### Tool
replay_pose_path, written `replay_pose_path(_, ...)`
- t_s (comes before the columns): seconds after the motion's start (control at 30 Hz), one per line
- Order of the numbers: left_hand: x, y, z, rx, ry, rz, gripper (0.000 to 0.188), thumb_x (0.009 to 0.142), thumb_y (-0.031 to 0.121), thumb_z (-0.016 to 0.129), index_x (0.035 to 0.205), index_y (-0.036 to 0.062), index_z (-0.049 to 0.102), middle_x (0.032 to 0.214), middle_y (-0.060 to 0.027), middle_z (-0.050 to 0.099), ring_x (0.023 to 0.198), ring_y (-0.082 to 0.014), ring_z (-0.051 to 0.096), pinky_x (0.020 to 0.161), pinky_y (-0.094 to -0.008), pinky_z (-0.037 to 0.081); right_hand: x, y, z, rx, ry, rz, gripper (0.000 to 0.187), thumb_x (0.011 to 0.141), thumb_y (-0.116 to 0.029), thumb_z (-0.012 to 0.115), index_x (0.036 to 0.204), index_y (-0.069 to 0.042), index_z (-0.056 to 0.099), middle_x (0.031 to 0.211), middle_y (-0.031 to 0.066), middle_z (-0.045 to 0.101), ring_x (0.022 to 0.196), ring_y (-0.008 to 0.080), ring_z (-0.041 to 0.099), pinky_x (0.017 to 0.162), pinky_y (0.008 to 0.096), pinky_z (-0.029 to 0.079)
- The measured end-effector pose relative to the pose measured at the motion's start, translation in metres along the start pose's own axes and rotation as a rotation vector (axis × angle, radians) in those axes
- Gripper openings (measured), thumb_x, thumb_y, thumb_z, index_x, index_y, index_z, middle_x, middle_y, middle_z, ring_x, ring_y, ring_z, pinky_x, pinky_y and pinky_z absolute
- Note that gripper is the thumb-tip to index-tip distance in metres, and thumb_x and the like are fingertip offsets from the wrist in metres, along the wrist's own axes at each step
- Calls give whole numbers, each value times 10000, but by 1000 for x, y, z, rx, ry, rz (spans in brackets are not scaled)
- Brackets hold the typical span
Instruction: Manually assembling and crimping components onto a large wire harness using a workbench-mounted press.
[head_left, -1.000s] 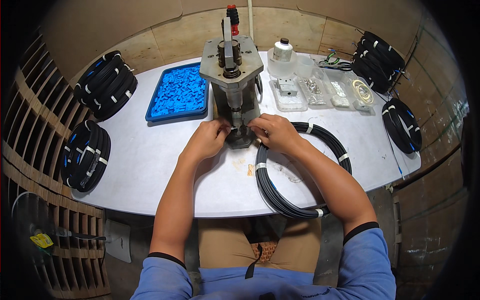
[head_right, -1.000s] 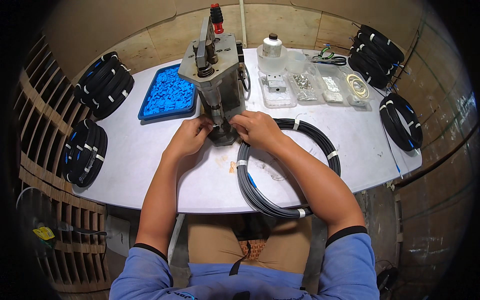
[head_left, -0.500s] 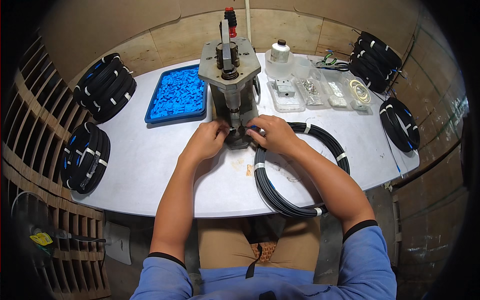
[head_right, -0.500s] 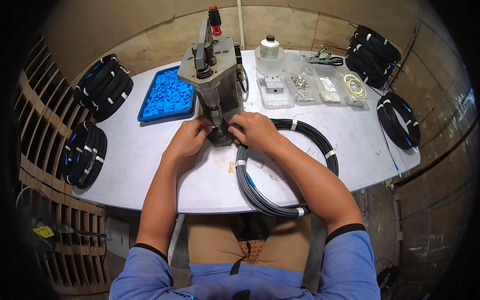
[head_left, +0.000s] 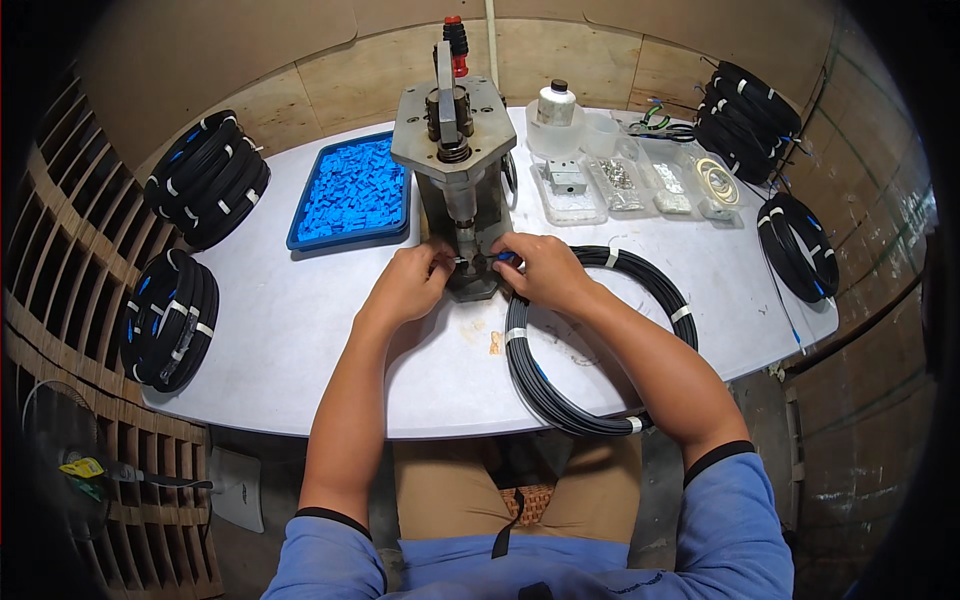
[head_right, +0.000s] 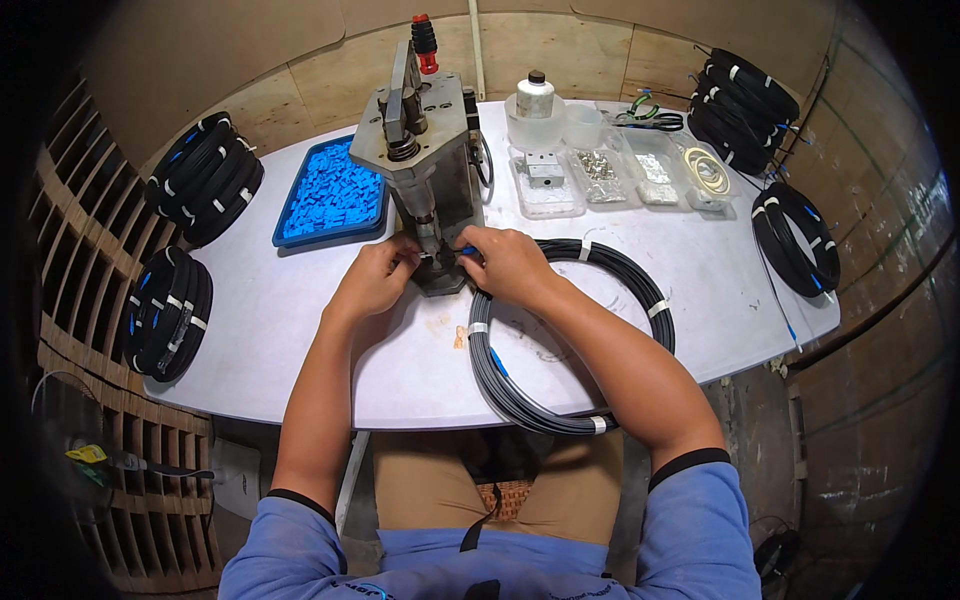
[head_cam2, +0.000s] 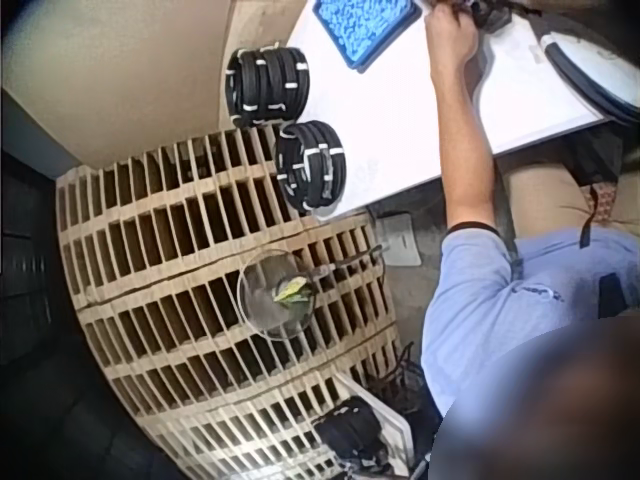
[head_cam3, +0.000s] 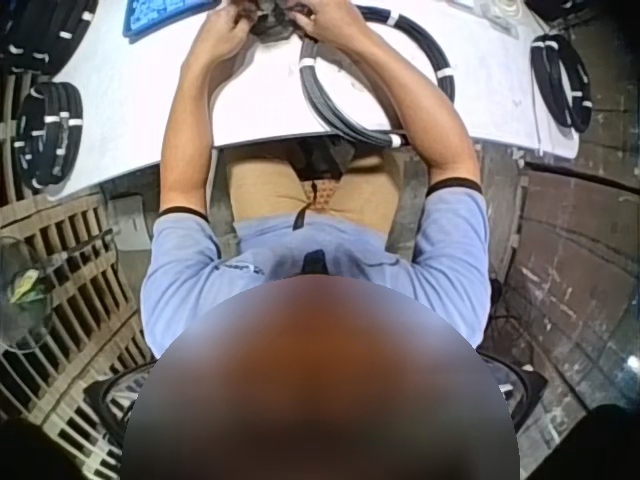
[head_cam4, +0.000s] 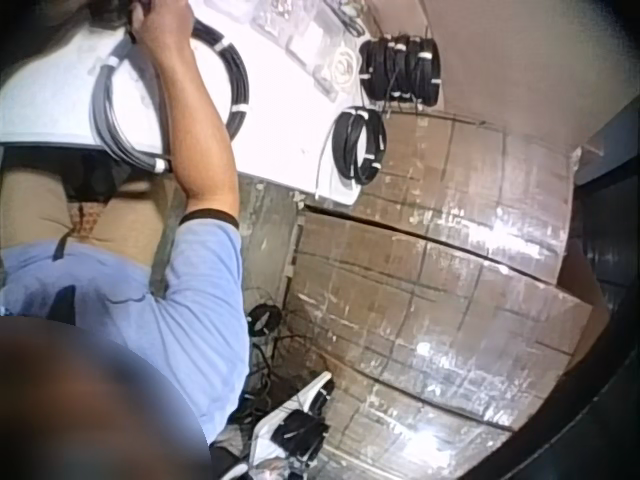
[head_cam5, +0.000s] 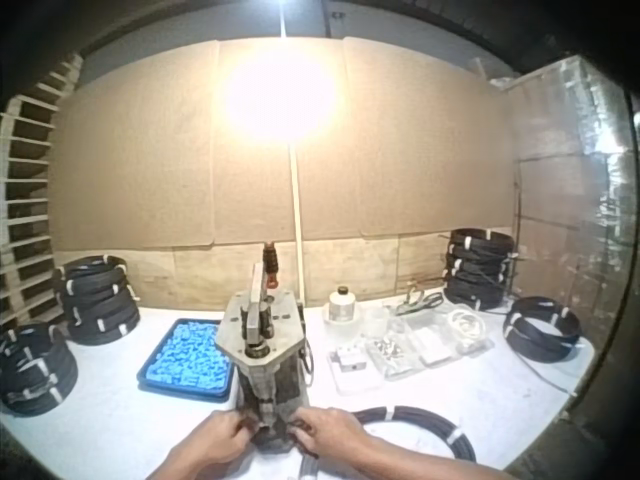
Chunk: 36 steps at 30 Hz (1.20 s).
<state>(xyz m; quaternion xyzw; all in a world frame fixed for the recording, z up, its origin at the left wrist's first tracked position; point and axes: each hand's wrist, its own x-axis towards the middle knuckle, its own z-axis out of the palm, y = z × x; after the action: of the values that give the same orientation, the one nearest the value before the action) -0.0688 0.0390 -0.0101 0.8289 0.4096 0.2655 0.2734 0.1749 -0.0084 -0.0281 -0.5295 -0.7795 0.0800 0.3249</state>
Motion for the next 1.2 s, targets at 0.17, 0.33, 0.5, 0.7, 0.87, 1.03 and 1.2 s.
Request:
replay_pose_path(0.17,0,1,0,15,-3,8,227,975,95,600,1117,-40,714,1010,-268,761,952,-409,745,888,-441,577,-1,2,-1,-79,56,-69,224,920,-212,744,1097,-78,709,1010,139,748,952,371,723,849,465,580)
replay_pose_path(0.33,0,-3,0,57,-3,19,221,985,106,612,1117,-37,717,1020,-269,758,958,-418,739,890,-450,573,-2,-3,-3,-80,35,-62,199,909,-194,743,1065,-76,704,1004,133,743,946,371,719,841,462,581)
replay_pose_path(0.5,0,0,1,38,4,25,224,984,101,604,1121,-36,718,1015,-271,756,953,-415,739,888,-445,574,-2,-3,-2,-44,66,-90,181,904,-173,754,1048,-77,700,936,138,734,862,367,719,775,451,578)
replay_pose_path(0.7,-1,-2,2,2,9,17,232,969,80,583,1124,-40,708,1005,-254,764,937,-398,748,893,-431,579,-2,-2,1,-80,87,-111,152,886,-153,734,1021,-87,711,932,131,728,870,365,713,784,464,576)
replay_pose_path(0.87,-1,-3,4,-33,31,41,238,953,55,560,1127,-44,690,987,-238,769,923,-376,757,876,-421,588,1,-3,1,-102,163,-216,133,869,-148,739,985,-87,722,910,120,702,855,364,698,787,461,570)
replay_pose_path(1.03,-1,-6,3,-25,28,66,225,948,45,561,1124,-36,676,974,-231,771,913,-371,759,866,-417,592,0,-12,4,-50,179,-129,141,851,-154,754,972,-87,726,895,115,695,843,359,697,777,461,568)
replay_pose_path(1.2,-2,-1,2,-47,11,33,201,948,45,600,1116,-33,679,986,-240,768,920,-376,757,864,-423,591,-1,-6,7,-94,167,-154,154,854,-168,762,987,-97,729,889,105,692,830,346,693,770,454,558)
